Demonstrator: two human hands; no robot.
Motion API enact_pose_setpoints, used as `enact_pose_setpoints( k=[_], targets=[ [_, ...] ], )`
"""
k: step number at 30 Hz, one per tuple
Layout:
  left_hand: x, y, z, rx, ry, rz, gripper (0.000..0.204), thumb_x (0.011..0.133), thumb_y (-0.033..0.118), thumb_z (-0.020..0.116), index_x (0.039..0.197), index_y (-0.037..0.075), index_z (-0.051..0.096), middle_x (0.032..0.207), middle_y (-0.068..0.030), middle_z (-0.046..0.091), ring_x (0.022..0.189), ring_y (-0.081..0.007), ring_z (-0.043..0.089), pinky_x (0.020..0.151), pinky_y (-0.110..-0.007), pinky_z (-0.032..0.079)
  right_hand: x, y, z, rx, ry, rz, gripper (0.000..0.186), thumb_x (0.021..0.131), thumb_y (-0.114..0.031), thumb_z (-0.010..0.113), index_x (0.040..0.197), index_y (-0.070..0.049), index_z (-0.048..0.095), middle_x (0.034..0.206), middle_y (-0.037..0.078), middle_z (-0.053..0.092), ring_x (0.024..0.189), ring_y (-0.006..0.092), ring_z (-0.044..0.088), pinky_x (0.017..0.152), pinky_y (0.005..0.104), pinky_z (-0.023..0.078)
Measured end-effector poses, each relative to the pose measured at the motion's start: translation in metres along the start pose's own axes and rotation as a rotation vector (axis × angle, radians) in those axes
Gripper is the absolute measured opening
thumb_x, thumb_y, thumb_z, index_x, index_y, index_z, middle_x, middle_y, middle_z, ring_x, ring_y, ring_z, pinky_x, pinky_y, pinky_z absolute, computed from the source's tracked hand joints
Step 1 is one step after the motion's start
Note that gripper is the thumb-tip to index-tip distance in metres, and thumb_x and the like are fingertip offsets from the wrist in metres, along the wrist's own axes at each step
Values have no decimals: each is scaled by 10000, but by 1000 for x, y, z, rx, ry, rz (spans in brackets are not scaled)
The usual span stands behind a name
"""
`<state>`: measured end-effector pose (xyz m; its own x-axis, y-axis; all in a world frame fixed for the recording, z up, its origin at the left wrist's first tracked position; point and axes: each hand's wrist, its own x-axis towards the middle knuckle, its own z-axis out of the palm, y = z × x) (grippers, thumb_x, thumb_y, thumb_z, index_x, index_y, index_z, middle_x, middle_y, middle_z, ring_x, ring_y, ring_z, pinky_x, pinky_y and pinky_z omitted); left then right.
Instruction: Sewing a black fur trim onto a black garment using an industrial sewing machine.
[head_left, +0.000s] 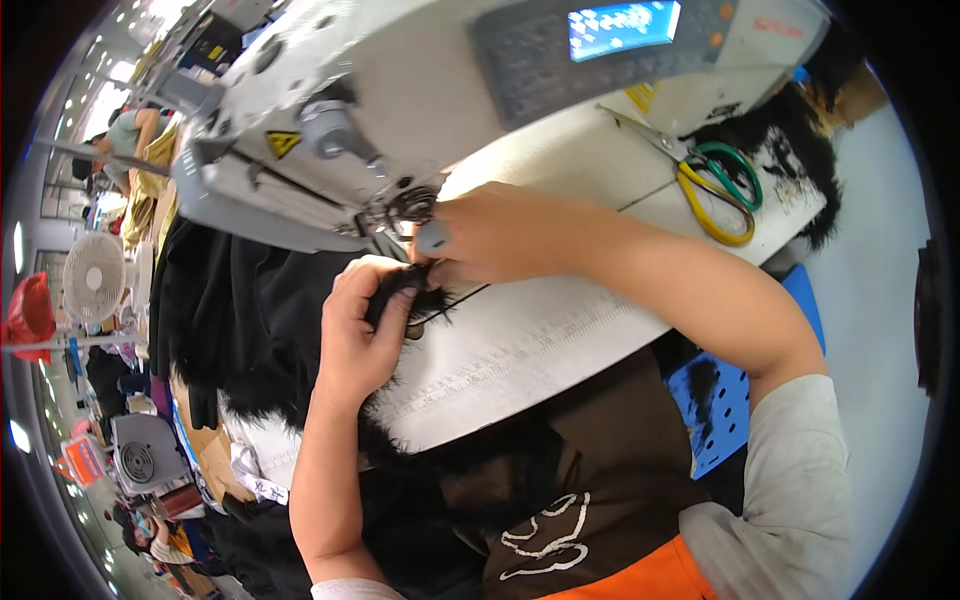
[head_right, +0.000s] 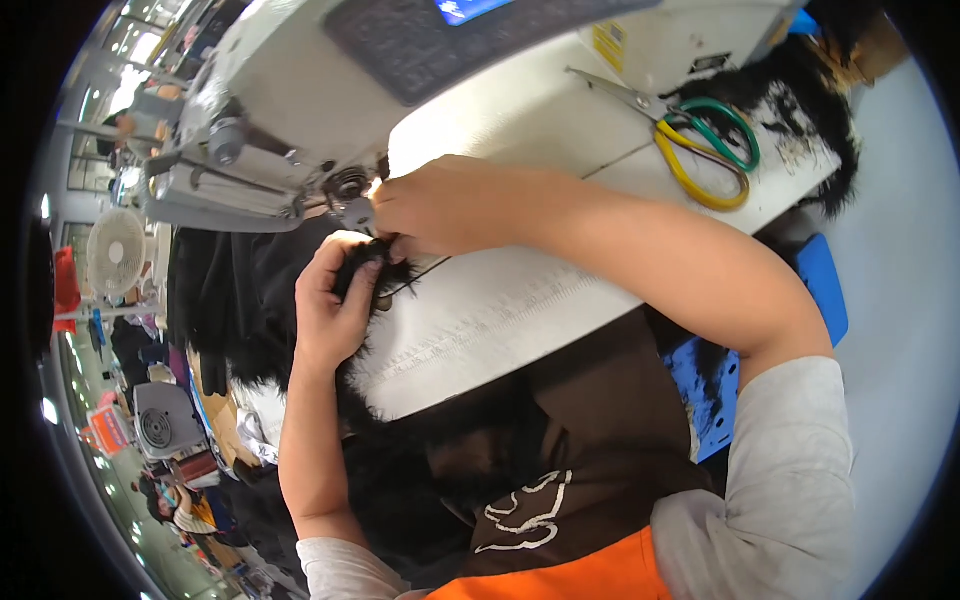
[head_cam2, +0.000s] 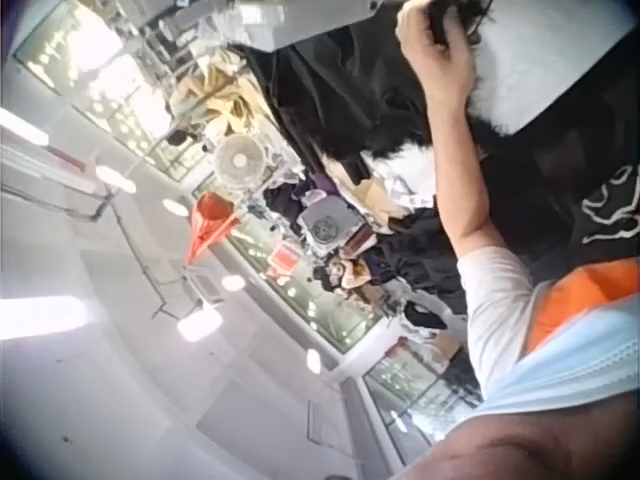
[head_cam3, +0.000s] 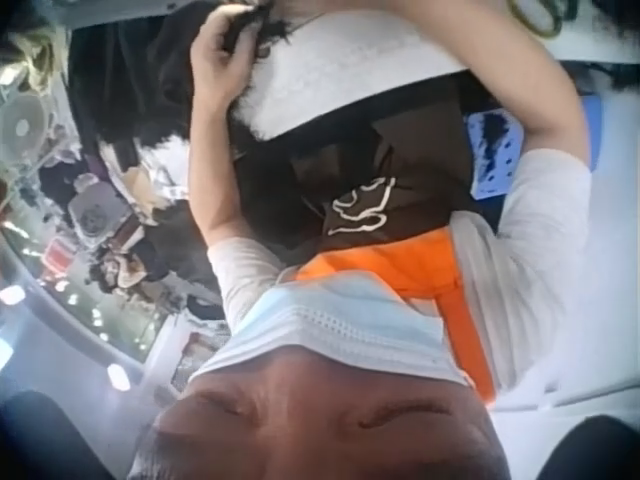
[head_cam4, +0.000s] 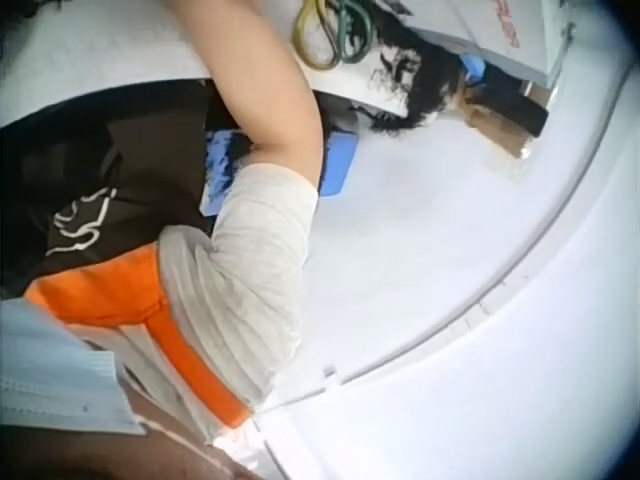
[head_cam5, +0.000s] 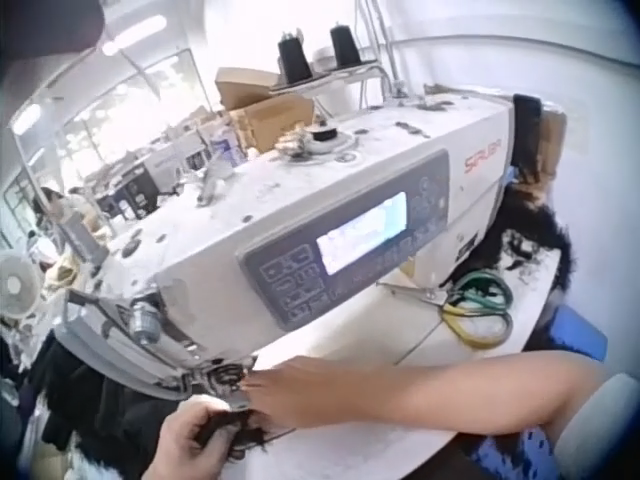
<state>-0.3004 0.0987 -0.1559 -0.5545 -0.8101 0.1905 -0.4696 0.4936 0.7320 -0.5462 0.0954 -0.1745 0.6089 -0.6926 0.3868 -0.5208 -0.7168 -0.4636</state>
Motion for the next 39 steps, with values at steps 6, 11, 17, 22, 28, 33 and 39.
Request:
enact_pose_setpoints(
  k=[6, 11, 17, 22, 28, 33, 39],
  targets=[
    [3, 5, 1, 7, 35, 7, 130, 892, -2, 708, 1015, 16, 669, 942, -130, 666, 900, -337, 607, 869, -388, 466, -4, -8, 9, -161, 43, -10, 312, 929, -270, 749, 1164, -144, 588, 1059, 115, 683, 857, 369, 712, 709, 474, 571],
    [-3, 5, -2, 80, 1, 106, 178, 891, 9, 718, 1059, 42, 669, 968, -98, 652, 947, -316, 611, 870, -393, 458, -5, -17, 5, -193, 73, 18, 278, 875, -173, 782, 1089, -122, 612, 1080, 10, 711, 820, 296, 706, 669, 411, 568],
    [-17, 10, 1, 416, 85, 368, 443, 716, -52, 738, 1148, 40, 713, 1084, -68, 661, 987, -293, 633, 879, -419, 504, -7, -5, -7, -251, 42, -200, 244, 839, -139, 790, 1044, -140, 658, 1122, -63, 708, 930, 200, 694, 723, 356, 585],
    [-19, 18, 4, 568, 91, 392, 414, 731, -38, 720, 1142, 12, 712, 1101, -80, 667, 1007, -288, 641, 901, -410, 533, -11, -14, -1, -240, 111, -203, 289, 831, -150, 801, 1092, -156, 678, 1121, -70, 696, 957, 185, 689, 721, 330, 580],
    [-24, 22, 0, 599, 111, 377, 337, 798, 41, 718, 1130, -22, 713, 1163, -102, 692, 1044, -293, 653, 937, -418, 553, -12, -13, -6, -282, 46, -188, 295, 834, -136, 760, 1115, -165, 677, 1160, -58, 686, 980, 186, 684, 723, 321, 572],
    [-21, 24, 0, 599, 102, 386, 328, 802, 4, 708, 1129, -7, 704, 1228, -119, 705, 1081, -310, 651, 938, -425, 543, -9, -12, -22, -353, -62, -235, 294, 842, -128, 715, 1131, -165, 678, 1171, -62, 675, 1014, 177, 680, 781, 343, 567],
    [0, 15, -14, 517, -145, 203, 260, 828, 29, 659, 1086, 53, 649, 1058, -77, 689, 1113, -330, 585, 914, -422, 494, -10, -19, -17, -244, 106, -17, 144, 933, -195, 718, 1069, -163, 753, 985, 17, 740, 900, 245, 704, 782, 386, 555]
  ],
)
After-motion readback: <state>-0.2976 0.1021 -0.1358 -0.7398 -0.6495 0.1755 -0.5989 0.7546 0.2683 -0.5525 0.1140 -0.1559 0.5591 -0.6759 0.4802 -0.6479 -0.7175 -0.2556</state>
